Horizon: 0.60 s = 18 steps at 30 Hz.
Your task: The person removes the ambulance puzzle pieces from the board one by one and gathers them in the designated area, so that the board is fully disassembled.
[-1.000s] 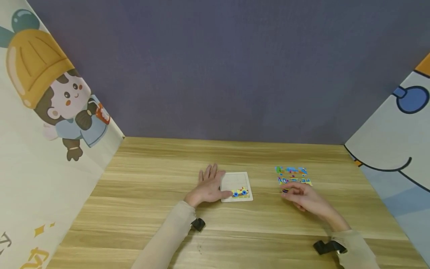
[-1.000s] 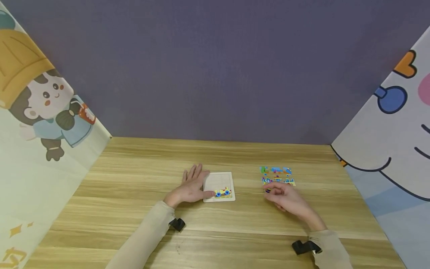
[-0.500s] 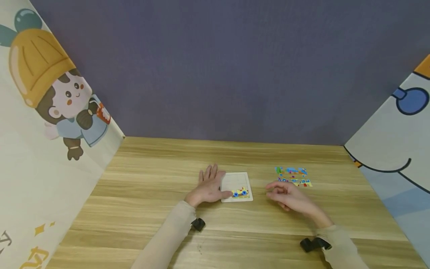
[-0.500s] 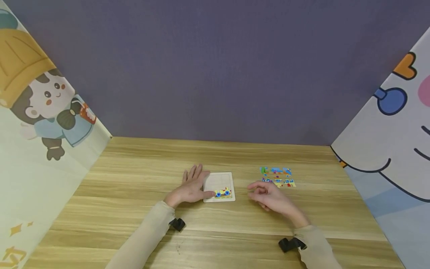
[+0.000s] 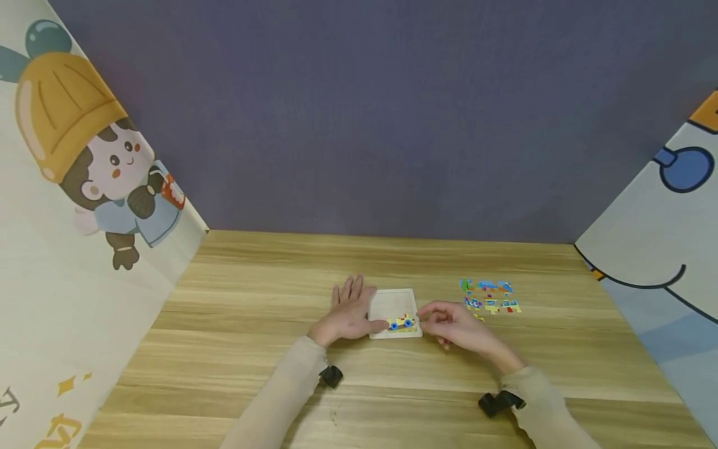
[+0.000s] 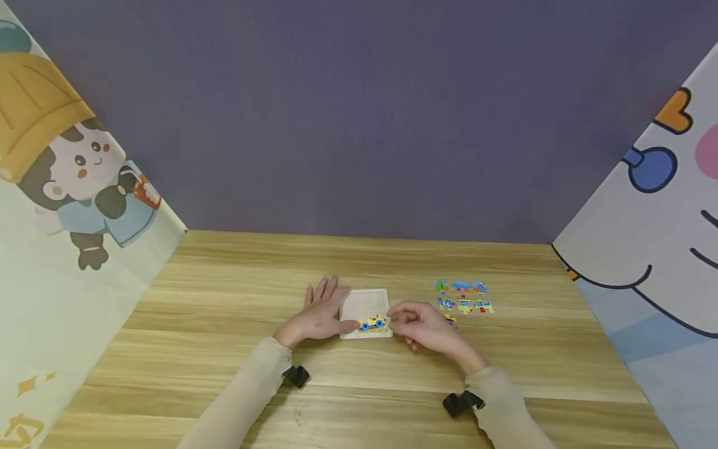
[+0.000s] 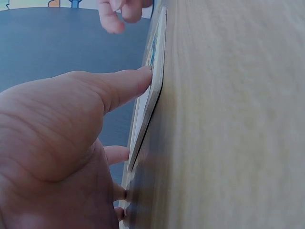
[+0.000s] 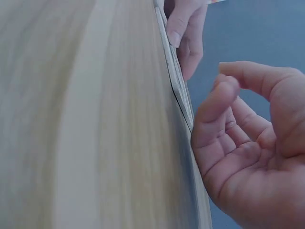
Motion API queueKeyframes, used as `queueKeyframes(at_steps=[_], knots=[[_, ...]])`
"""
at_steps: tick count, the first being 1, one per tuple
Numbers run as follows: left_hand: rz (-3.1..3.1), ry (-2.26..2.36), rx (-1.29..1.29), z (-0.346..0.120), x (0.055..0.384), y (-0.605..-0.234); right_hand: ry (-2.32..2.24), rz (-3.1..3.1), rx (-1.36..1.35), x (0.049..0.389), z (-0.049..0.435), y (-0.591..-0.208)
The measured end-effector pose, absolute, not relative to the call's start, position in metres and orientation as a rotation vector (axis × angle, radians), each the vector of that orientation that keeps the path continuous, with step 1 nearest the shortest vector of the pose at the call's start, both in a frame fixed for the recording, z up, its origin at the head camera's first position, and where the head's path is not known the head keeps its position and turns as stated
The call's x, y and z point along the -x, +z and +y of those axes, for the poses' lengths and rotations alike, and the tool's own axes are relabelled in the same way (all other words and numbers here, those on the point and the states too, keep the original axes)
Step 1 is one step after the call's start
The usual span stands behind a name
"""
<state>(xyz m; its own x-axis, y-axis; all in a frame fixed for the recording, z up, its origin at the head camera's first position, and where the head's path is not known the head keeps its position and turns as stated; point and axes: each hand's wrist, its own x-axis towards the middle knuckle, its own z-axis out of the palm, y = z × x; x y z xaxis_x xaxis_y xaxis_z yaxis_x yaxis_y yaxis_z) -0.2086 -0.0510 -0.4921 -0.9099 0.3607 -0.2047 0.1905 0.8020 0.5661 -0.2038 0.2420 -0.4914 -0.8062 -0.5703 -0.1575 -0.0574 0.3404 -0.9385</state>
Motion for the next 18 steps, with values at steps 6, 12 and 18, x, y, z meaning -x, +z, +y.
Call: queueKeyframes(at_steps=[6, 12, 18], knots=[[2.694, 0.793, -0.423, -0.051, 0.213, -0.501, -1.454, 2.105, 0.600, 0.204, 0.229, -0.492], [2.698, 0.798, -0.418, -0.051, 0.214, -0.502, -1.465, 2.127, 0.614, 0.204, 0.216, -0.488], [2.700, 0.788, -0.416, -0.051, 0.213, -0.502, -1.434, 2.210, 0.627, 0.205, 0.196, -0.486]])
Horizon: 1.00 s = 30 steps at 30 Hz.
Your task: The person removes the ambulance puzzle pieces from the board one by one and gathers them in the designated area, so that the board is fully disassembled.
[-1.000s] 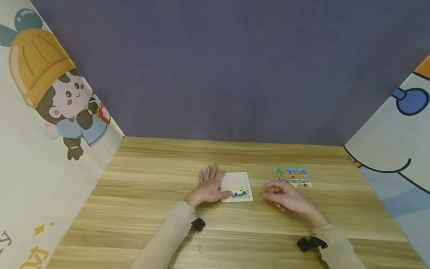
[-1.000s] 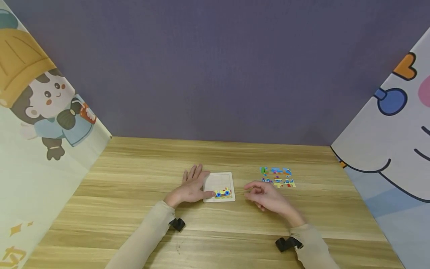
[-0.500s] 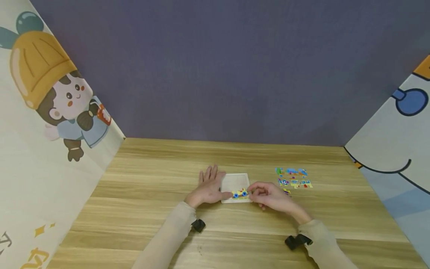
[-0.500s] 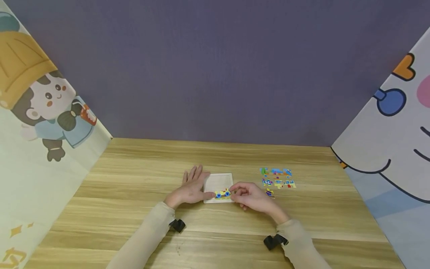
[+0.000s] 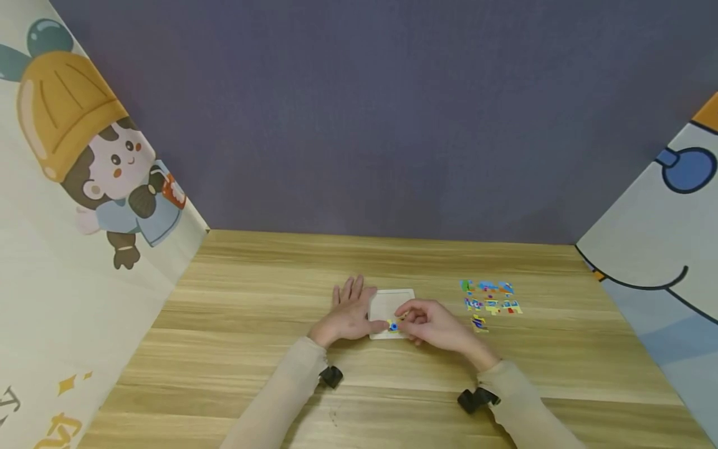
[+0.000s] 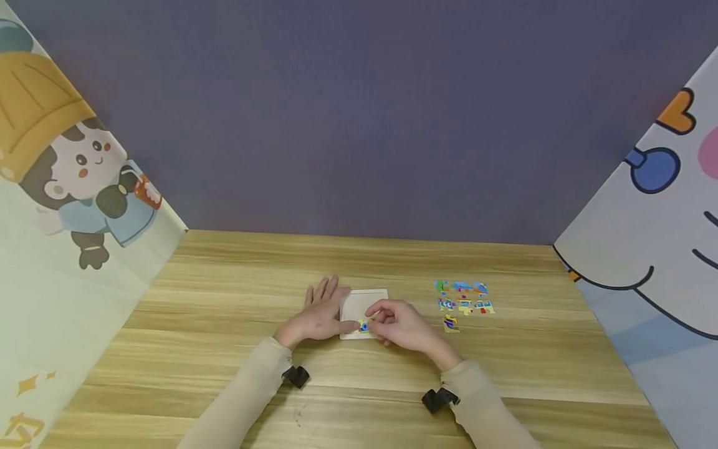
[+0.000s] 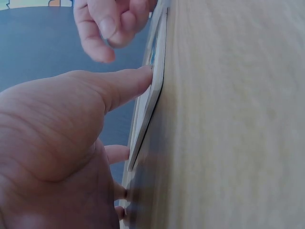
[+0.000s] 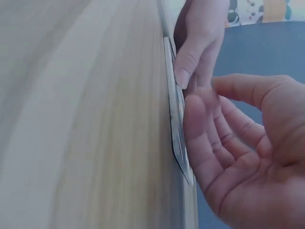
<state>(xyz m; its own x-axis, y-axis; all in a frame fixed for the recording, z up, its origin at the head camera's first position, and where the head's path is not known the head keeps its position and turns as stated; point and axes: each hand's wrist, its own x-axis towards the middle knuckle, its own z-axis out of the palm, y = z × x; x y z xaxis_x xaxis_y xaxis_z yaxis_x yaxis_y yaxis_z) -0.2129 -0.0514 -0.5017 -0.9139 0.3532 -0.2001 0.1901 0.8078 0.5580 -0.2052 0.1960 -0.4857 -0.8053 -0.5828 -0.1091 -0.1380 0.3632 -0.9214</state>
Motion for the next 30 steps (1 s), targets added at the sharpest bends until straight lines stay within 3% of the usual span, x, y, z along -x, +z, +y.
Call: queueKeyframes(at_steps=[11, 30], knots=[[2.700, 0.783, -0.441, -0.049, 0.204, -0.483, -1.176, 2.391, 0.723, 0.214, 0.181, -0.487], [2.708, 0.766, -0.435, -0.051, 0.204, -0.484, -1.046, 2.530, 0.762, 0.209, 0.174, -0.488]])
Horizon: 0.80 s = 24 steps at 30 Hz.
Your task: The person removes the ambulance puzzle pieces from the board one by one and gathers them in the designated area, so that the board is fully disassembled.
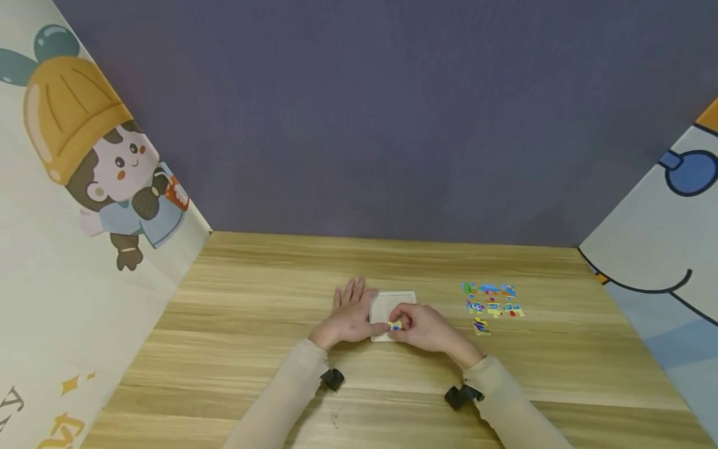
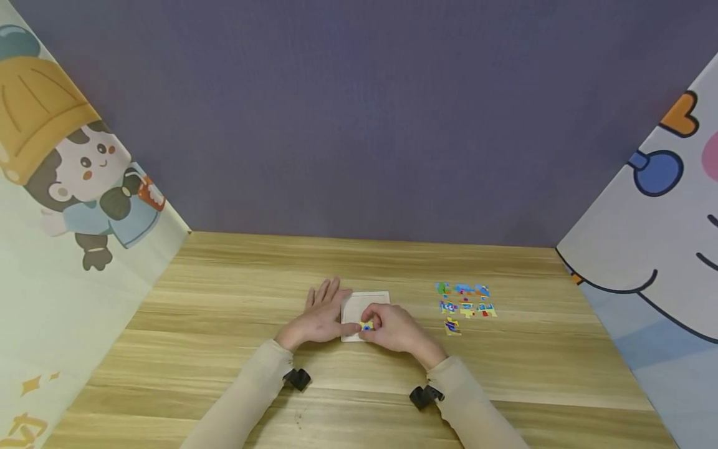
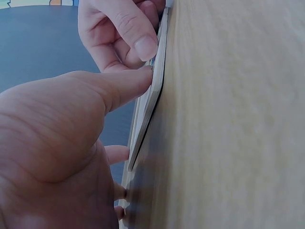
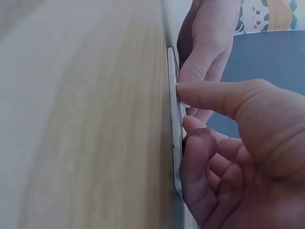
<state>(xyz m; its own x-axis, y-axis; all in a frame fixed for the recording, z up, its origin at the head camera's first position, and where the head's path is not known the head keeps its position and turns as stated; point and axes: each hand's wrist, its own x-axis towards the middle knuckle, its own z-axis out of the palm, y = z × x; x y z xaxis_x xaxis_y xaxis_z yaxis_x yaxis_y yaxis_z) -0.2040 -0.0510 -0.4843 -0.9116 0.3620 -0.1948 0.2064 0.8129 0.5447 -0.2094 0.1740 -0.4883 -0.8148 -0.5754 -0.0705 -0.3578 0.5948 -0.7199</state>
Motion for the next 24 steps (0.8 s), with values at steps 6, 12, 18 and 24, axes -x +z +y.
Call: queueKeyframes(at_steps=[6, 12, 18, 24], knots=[[2.711, 0.768, -0.446, -0.0510, 0.2044, -0.4853, -1.016, 2.567, 0.742, 0.2064, 0.1717, -0.4891], [2.717, 0.758, -0.442, -0.0510, 0.2040, -0.4852, -1.029, 2.583, 0.742, 0.2048, 0.1717, -0.4893], [2.719, 0.755, -0.431, -0.0508, 0.2055, -0.4854, -1.019, 2.591, 0.743, 0.2053, 0.1719, -0.4883], [2.711, 0.760, -0.434, -0.0515, 0.2065, -0.4894, -1.015, 2.583, 0.733, 0.2050, 0.1718, -0.4877]])
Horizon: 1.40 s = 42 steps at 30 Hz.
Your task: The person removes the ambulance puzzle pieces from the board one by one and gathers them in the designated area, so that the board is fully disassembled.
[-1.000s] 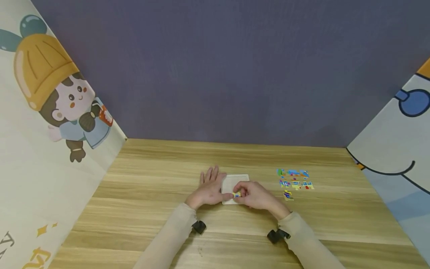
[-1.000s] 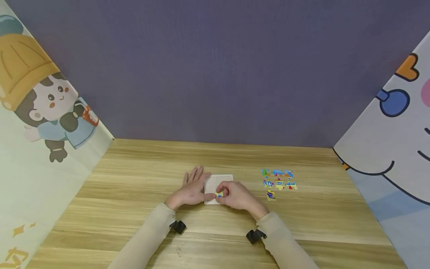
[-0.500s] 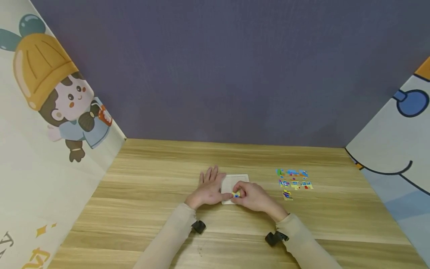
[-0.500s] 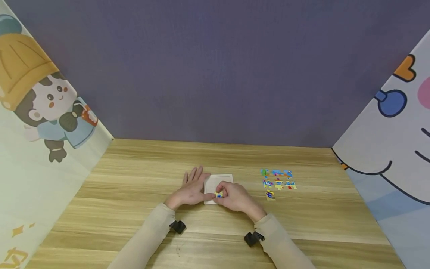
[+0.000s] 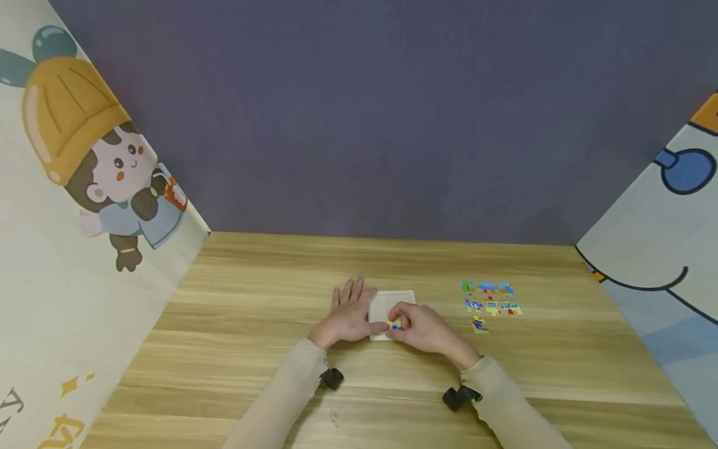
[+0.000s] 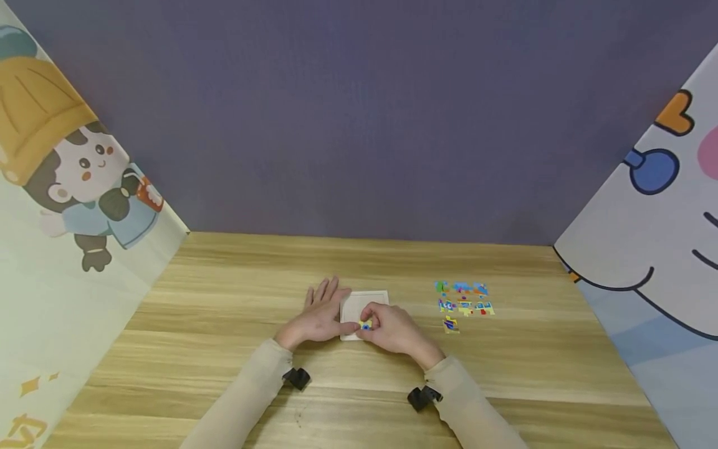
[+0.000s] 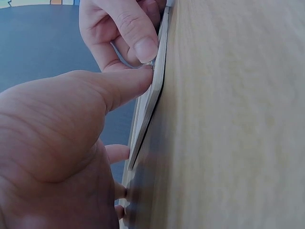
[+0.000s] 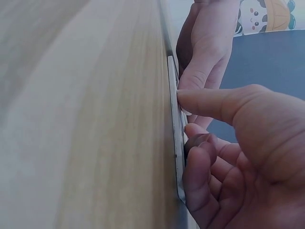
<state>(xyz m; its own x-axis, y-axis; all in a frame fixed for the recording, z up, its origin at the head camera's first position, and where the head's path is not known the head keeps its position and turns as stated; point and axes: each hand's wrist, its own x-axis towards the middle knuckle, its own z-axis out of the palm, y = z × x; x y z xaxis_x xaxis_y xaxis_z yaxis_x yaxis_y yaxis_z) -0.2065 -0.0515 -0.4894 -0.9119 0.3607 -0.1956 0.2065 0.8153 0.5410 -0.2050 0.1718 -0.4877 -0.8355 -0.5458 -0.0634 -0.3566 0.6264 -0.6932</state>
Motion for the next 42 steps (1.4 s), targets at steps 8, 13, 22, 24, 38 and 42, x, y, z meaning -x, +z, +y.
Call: queueKeyframes(at_steps=[8, 13, 22, 24, 38, 42], knots=[[2.714, 0.757, -0.430, -0.051, 0.206, -0.489, -1.028, 2.572, 0.755, 0.205, 0.173, -0.490], [2.724, 0.727, -0.427, -0.050, 0.205, -0.487, -1.038, 2.559, 0.756, 0.206, 0.175, -0.491], [2.717, 0.758, -0.448, -0.052, 0.205, -0.490, -1.053, 2.553, 0.715, 0.206, 0.174, -0.492], [2.714, 0.768, -0.448, -0.053, 0.207, -0.493, -1.053, 2.553, 0.705, 0.207, 0.174, -0.492], [2.721, 0.772, -0.450, -0.054, 0.211, -0.500, -1.070, 2.555, 0.693, 0.208, 0.174, -0.492], [2.717, 0.765, -0.446, -0.054, 0.209, -0.497, -1.074, 2.557, 0.687, 0.210, 0.174, -0.492]])
